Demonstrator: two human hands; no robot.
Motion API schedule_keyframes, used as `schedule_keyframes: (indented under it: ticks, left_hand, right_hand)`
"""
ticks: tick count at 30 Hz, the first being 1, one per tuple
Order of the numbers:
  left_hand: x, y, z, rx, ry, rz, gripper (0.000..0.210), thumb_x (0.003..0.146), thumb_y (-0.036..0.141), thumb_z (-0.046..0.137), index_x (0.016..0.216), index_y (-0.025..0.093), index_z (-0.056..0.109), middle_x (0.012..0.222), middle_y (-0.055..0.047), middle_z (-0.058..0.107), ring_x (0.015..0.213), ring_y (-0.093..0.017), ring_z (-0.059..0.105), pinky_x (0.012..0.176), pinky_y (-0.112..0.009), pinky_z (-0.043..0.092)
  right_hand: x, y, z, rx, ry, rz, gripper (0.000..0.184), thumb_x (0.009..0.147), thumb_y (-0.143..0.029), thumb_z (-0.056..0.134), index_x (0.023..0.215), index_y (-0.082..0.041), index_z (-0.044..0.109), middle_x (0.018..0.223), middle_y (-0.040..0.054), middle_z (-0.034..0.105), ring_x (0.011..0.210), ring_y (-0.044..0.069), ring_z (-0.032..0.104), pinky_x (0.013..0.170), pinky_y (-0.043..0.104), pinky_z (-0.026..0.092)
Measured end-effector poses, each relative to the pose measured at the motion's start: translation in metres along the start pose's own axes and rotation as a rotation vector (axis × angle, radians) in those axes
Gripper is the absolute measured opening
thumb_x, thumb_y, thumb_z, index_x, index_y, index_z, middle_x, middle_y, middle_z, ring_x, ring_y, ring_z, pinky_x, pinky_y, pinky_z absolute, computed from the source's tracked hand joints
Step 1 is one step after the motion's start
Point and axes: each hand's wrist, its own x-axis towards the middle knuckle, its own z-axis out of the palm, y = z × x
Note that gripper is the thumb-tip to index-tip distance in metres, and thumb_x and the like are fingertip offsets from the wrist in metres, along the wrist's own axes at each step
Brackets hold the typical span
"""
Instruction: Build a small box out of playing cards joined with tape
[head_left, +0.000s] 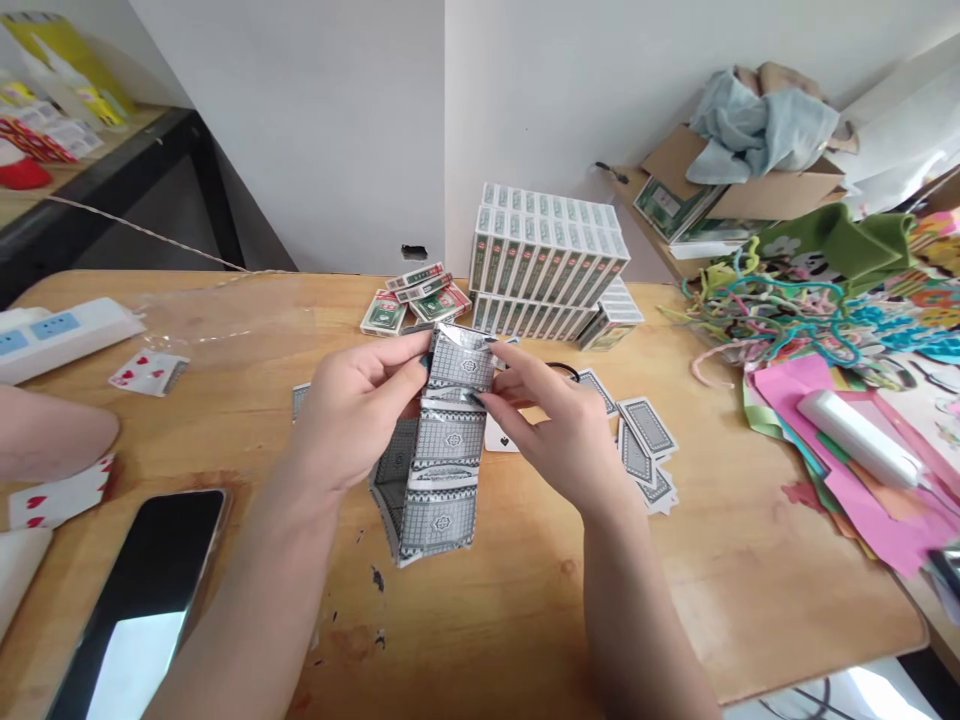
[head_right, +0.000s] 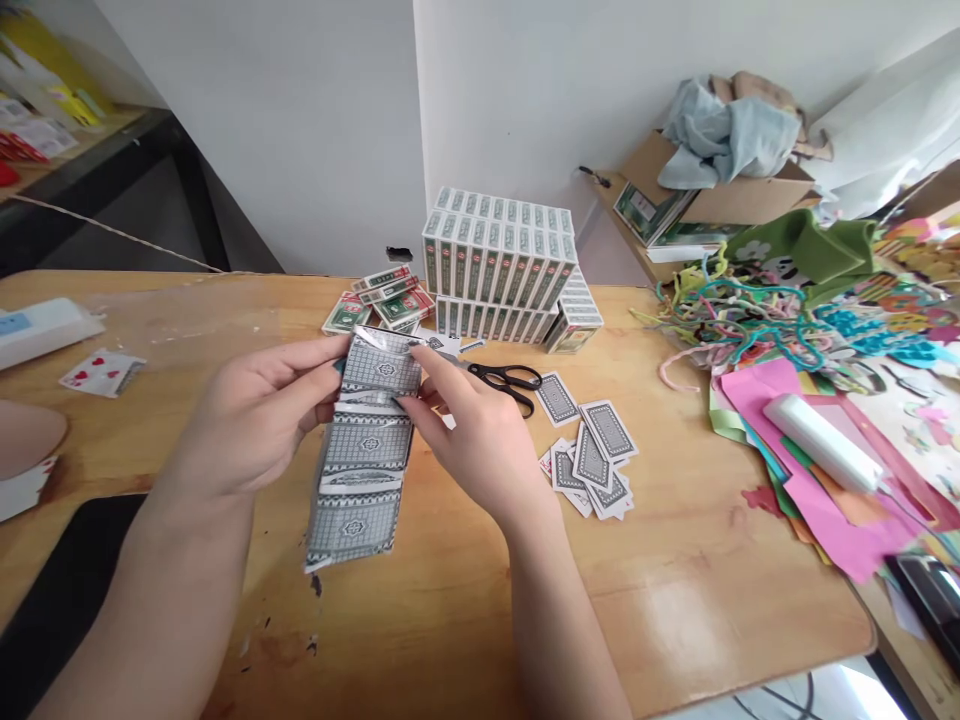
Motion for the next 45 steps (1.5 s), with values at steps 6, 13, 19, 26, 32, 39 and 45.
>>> schedule_keyframes:
  ticks: [6, 13, 19, 26, 32, 39, 45]
  left_hand:
    - [0.004, -0.001, -0.001, -0.045, 0.038, 0.018, 0.032, 0.083, 0.02, 0.058, 0.113, 0.021, 0.069, 0.093, -0.004, 0.074, 0.075, -0.016, 0.068, 0.057, -0.021, 0.054]
    - [0.005, 0.0, 0.0, -0.073, 0.011, 0.021, 0.034, 0.083, 0.017, 0.054, 0.113, 0.021, 0.069, 0.091, -0.004, 0.073, 0.076, -0.015, 0.067, 0.056, -0.019, 0.051]
    - [0.002, -0.001, 0.002, -0.027, 0.028, 0.015, 0.034, 0.084, 0.019, 0.054, 0.114, 0.022, 0.068, 0.088, -0.002, 0.072, 0.064, -0.01, 0.06, 0.054, -0.019, 0.049]
    - [0.003, -0.007, 0.001, 0.094, 0.045, 0.053, 0.035, 0.084, 0.02, 0.054, 0.115, 0.024, 0.068, 0.084, 0.0, 0.069, 0.06, -0.009, 0.054, 0.052, -0.019, 0.044]
    - [0.001, -0.008, 0.0, 0.203, 0.076, 0.079, 0.035, 0.085, 0.022, 0.054, 0.116, 0.026, 0.068, 0.086, 0.001, 0.071, 0.067, -0.012, 0.06, 0.055, -0.021, 0.047]
    - [0.001, -0.007, 0.005, 0.306, 0.068, 0.159, 0.036, 0.085, 0.017, 0.051, 0.116, 0.026, 0.068, 0.096, 0.002, 0.074, 0.088, -0.015, 0.066, 0.08, -0.025, 0.052]
    - [0.001, -0.006, 0.007, 0.322, 0.032, 0.182, 0.038, 0.086, 0.014, 0.048, 0.117, 0.026, 0.067, 0.1, 0.002, 0.074, 0.089, -0.016, 0.067, 0.08, -0.027, 0.054]
  right_hand:
    - [0.001, -0.015, -0.011, -0.116, 0.044, -0.124, 0.026, 0.086, -0.026, 0.061, 0.111, -0.017, 0.061, 0.1, 0.0083, 0.062, 0.093, 0.019, 0.06, 0.082, 0.035, 0.054]
    - [-0.004, -0.033, -0.014, -0.154, -0.232, -0.127, 0.034, 0.08, -0.019, 0.064, 0.113, -0.014, 0.059, 0.114, 0.0104, 0.059, 0.105, 0.024, 0.052, 0.09, 0.039, 0.05]
    - [-0.004, -0.036, -0.011, -0.207, -0.223, -0.147, 0.029, 0.078, -0.015, 0.061, 0.107, -0.011, 0.06, 0.107, 0.0093, 0.061, 0.1, 0.024, 0.052, 0.088, 0.039, 0.049]
    - [-0.004, -0.039, -0.006, -0.219, -0.229, -0.104, 0.025, 0.079, -0.014, 0.059, 0.104, -0.011, 0.061, 0.105, 0.0099, 0.062, 0.099, 0.024, 0.052, 0.088, 0.04, 0.049]
    - [-0.005, -0.04, -0.005, -0.177, -0.241, -0.087, 0.026, 0.079, -0.011, 0.059, 0.105, -0.01, 0.061, 0.106, 0.0099, 0.062, 0.1, 0.023, 0.052, 0.087, 0.037, 0.049]
    - [-0.004, -0.038, -0.005, -0.234, -0.253, -0.111, 0.015, 0.079, -0.014, 0.06, 0.093, -0.011, 0.065, 0.094, 0.0081, 0.065, 0.091, 0.022, 0.057, 0.078, 0.035, 0.049]
    - [-0.004, -0.04, -0.005, -0.303, -0.253, -0.144, 0.01, 0.077, -0.011, 0.059, 0.083, -0.014, 0.066, 0.086, 0.0059, 0.065, 0.083, 0.021, 0.058, 0.071, 0.034, 0.046]
